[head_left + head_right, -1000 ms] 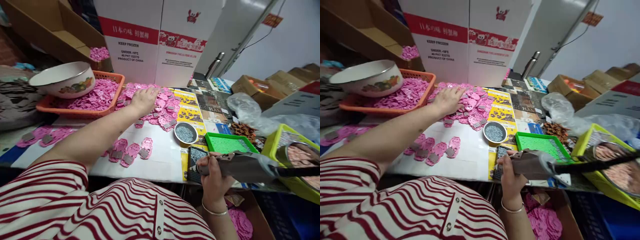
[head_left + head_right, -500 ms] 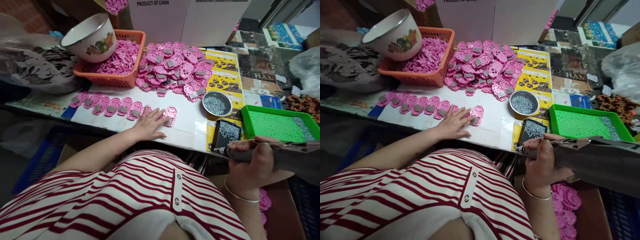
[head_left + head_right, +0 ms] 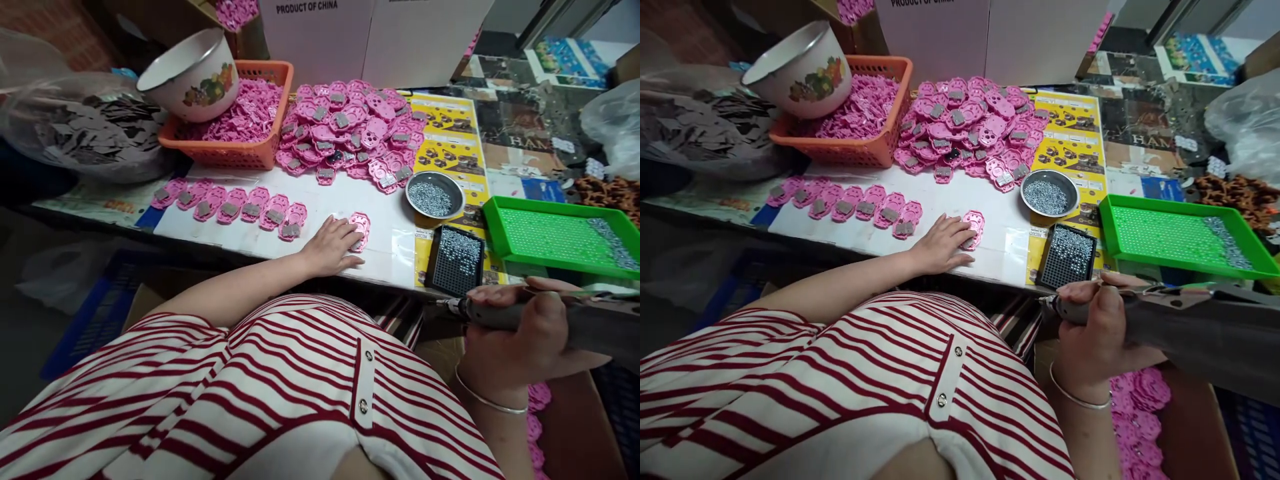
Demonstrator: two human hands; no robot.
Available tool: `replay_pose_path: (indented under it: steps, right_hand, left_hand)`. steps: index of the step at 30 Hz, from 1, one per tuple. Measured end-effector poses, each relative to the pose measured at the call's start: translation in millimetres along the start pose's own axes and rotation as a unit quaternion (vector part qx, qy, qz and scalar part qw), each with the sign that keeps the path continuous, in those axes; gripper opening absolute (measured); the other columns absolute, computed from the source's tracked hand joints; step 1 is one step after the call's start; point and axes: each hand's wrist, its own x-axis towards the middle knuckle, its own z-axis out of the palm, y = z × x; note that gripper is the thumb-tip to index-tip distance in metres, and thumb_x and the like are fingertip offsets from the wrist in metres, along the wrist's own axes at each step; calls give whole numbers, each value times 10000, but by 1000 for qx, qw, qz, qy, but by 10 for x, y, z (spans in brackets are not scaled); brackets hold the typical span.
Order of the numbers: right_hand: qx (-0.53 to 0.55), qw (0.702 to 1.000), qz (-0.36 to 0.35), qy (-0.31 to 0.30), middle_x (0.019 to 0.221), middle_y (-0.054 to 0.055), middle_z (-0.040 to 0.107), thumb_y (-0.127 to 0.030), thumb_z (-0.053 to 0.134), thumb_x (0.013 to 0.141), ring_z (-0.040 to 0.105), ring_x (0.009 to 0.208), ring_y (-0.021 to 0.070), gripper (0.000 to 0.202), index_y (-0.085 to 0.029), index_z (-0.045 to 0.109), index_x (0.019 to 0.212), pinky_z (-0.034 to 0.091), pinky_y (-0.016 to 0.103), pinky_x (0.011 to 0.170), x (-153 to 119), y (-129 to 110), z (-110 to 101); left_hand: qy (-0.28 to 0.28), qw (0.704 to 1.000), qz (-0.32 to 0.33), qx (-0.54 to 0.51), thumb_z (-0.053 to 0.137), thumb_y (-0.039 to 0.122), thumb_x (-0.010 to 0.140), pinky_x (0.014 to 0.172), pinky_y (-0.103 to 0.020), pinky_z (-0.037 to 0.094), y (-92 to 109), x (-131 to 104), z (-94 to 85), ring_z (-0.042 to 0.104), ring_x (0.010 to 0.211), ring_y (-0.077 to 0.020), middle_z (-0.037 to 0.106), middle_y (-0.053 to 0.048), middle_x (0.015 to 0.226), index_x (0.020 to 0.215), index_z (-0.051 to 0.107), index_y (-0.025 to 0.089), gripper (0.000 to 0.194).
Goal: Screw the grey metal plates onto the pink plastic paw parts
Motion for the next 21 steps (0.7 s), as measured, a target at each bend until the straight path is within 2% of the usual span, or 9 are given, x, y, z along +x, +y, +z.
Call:
replay_pose_path:
  steps: [3,7,11,14,17,19,21]
  right_hand:
    - [62,998,0,2,469,-63,534,-290,636,701,458,372,116,162,-172,629,812,443,306,403,-20,-8,-22]
    - [65,998,15,-19,484,-52,562,-262,645,735,490,388,117,145,-158,629,835,445,294,421,-61,-36,-61]
    - [56,998,-1,-28,523,-55,564,-247,652,789,520,424,108,134,-146,626,874,460,289,460,-82,-21,-127]
    - [66,997,-7,-33,533,-61,565,-243,656,818,529,435,107,116,-150,618,875,469,284,472,-69,2,-170]
    - [61,998,-24,-23,532,-71,543,-260,676,819,525,442,103,136,-151,615,873,475,283,473,-37,15,-203]
    - [53,998,-27,-31,535,-73,526,-294,680,823,529,453,103,169,-155,604,881,482,284,477,-16,18,-218]
    - [36,998,-27,-40,541,-77,518,-324,674,831,529,459,98,188,-168,588,890,483,280,475,-1,20,-222]
  left_hand:
    - [4,999,42,-10,664,525,947,1288,-570,240,189,110,85,425,1490,-348,559,-160,1532,1441,594,162,617]
    - [-8,997,76,-25,641,537,957,1285,-571,237,461,275,180,436,1472,-345,558,-172,1525,1433,590,143,620]
    - [-27,995,86,-31,622,526,971,1287,-549,234,666,367,201,432,1470,-334,556,-162,1524,1437,576,141,606]
    - [-48,994,83,-43,675,542,929,1296,-562,210,698,371,149,405,1491,-346,526,-154,1561,1468,542,148,681]
    - [-67,994,68,-57,765,529,851,1301,-613,154,630,358,54,360,1520,-376,477,-163,1609,1523,484,136,828]
    - [-73,993,59,-65,797,471,825,1295,-645,131,565,367,-14,347,1525,-390,471,-150,1618,1503,520,153,798]
    - [-73,992,62,-81,777,394,846,1287,-661,137,511,397,-71,369,1511,-377,511,-115,1594,1461,576,192,677]
